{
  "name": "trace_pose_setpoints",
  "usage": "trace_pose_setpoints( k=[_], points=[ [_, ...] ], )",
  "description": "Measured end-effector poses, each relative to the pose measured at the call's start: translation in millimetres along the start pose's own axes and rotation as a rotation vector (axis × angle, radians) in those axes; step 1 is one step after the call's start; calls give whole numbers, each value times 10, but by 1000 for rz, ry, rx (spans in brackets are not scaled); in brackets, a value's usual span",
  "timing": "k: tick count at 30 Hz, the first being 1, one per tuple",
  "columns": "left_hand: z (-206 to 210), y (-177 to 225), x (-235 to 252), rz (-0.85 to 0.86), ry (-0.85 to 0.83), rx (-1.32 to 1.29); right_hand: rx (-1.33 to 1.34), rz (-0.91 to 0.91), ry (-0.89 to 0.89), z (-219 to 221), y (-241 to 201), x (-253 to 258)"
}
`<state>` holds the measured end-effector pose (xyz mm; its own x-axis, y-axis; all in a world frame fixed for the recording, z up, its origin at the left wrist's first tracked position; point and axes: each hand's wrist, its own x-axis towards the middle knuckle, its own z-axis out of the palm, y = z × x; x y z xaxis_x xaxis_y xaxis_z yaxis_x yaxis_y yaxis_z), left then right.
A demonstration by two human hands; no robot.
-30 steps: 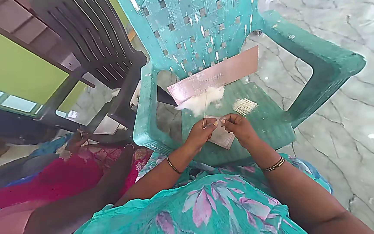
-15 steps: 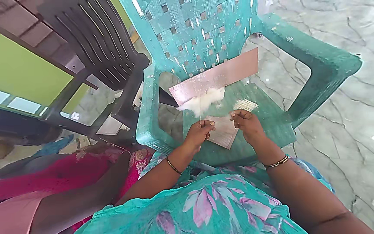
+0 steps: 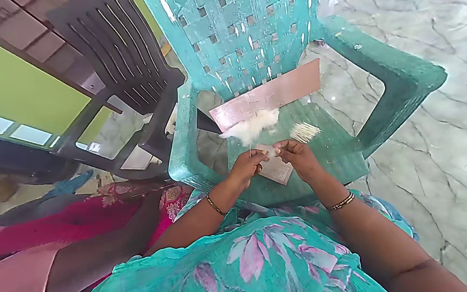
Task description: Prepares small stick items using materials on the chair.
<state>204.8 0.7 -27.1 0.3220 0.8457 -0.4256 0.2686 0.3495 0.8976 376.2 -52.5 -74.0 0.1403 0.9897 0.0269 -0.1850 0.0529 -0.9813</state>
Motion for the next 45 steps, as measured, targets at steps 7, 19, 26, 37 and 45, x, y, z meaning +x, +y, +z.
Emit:
trace_pose_setpoints(
  k=[7, 19, 26, 37, 45],
  points=[
    [11, -25, -14, 8, -52, -34, -94, -6, 6, 2, 4, 61],
    [-14, -56, 25, 113, -31, 248, -212, 91, -25, -65, -110, 69],
    [-42, -130, 142, 341, 20, 567, -217, 209, -193, -107, 99, 163],
    [-31, -149, 46, 358, 14, 556, -112, 175, -214, -112, 76, 72],
    [-27, -100, -81, 256, -64, 390, -23, 86, -179, -83, 66, -36]
  ],
)
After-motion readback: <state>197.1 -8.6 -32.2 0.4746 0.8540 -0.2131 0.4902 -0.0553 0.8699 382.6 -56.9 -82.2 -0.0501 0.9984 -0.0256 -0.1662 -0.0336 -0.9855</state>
